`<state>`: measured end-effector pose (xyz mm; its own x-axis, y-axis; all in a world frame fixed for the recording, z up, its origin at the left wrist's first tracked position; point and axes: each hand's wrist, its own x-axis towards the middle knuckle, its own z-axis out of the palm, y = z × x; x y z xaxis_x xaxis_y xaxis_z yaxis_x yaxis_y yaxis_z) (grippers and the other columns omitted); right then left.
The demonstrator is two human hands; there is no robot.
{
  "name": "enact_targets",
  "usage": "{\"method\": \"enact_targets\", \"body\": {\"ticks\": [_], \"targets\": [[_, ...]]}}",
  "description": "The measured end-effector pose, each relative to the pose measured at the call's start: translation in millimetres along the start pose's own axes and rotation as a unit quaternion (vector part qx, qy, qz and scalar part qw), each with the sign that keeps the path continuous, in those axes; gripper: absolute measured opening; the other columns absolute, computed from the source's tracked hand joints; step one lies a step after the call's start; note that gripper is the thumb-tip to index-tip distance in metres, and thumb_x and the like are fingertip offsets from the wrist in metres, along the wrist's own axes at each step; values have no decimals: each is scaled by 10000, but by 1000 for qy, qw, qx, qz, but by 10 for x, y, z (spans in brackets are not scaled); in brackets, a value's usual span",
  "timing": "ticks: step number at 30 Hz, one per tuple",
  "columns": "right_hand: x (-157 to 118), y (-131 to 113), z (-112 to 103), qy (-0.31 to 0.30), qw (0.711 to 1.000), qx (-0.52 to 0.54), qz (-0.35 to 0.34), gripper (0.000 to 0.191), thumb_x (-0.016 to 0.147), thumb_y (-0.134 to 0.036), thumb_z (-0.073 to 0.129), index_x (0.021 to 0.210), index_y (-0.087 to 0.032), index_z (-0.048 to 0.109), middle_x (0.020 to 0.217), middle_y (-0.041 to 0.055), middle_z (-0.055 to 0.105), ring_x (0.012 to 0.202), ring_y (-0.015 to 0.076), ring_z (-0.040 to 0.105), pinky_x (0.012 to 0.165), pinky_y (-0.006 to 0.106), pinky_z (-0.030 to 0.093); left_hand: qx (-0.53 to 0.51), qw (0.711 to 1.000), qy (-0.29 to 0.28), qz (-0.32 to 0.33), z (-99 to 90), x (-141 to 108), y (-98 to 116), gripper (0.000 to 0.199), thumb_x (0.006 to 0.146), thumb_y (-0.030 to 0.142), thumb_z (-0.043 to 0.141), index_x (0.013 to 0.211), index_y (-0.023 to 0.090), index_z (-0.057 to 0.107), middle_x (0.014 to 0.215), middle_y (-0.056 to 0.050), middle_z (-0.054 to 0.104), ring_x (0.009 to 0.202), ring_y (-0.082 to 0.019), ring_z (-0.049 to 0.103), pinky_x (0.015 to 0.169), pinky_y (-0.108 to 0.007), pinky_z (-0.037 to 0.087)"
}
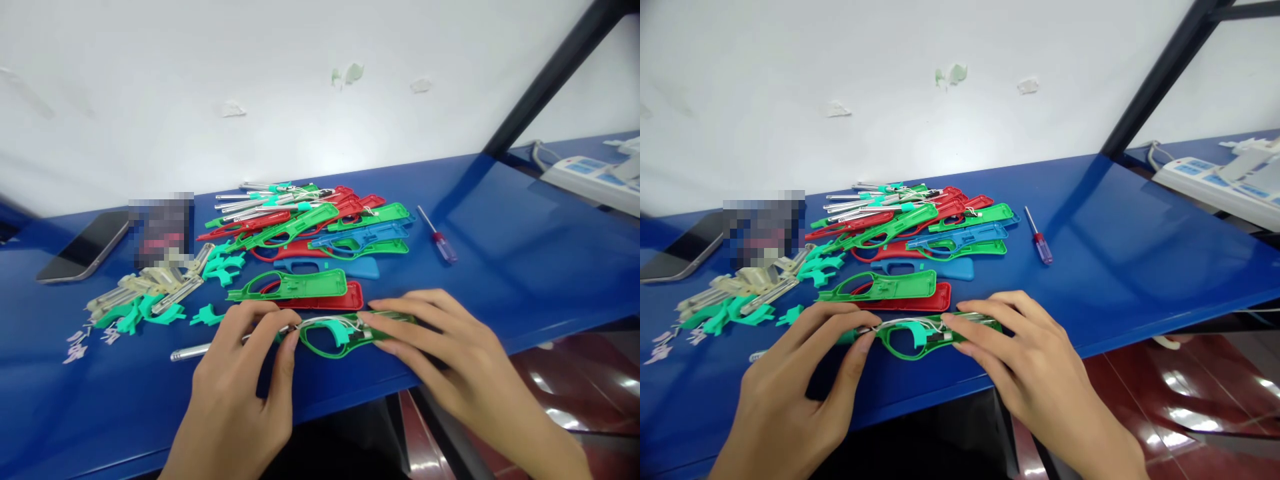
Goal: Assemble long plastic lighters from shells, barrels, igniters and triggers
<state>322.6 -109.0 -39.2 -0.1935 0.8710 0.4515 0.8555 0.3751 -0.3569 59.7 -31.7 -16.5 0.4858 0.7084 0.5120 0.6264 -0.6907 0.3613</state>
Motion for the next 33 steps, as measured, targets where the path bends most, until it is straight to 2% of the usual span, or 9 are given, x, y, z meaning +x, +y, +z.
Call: {"method": "enact_targets", "body": {"ticks": [5, 13, 23, 33], "targets": [[13, -7, -1, -2, 1000, -7, -1, 331, 1145, -261, 565, 1448, -368, 643, 1374, -82, 751, 1226, 194, 563, 1072, 354, 473, 13, 1000, -1, -7, -8, -7, 13, 161, 1072, 223, 578, 1185, 253, 689, 1169, -30, 677, 1031, -144, 706, 848, -247, 542], [4, -11, -12, -5, 1000, -6, 6, 333, 1142, -267, 572, 1444, -386, 647, 1382, -86, 745, 1245, 190, 564, 1092, 359, 472, 23, 1000, 19, 0, 18, 7, 13, 72, 1065, 229, 639, 1092, 263, 696, 1087, -4, 680, 963, -132, 712, 822, -233, 540], [10, 4, 9, -4, 1000, -4, 7, 350, 1135, -273, 584, 1456, -396, 647, 1384, -76, 753, 1221, 203, 592, 1053, 383, 517, 30, 999, 33, 25, 29, -8, -11, 113, 1080, 214, 639, 1142, 250, 727, 1092, -11, 706, 956, -136, 722, 871, -251, 546], [2, -21, -14, 0, 1000, 3, 14, 367, 1116, -249, 610, 1450, -390, 666, 1368, -46, 768, 1206, 238, 620, 1029, 420, 545, 17, 999, 20, 22, 10, -31, -9, 163, 1074, 184, 650, 1189, 253, 744, 1105, -29, 701, 962, -150, 724, 875, -257, 593]]}}
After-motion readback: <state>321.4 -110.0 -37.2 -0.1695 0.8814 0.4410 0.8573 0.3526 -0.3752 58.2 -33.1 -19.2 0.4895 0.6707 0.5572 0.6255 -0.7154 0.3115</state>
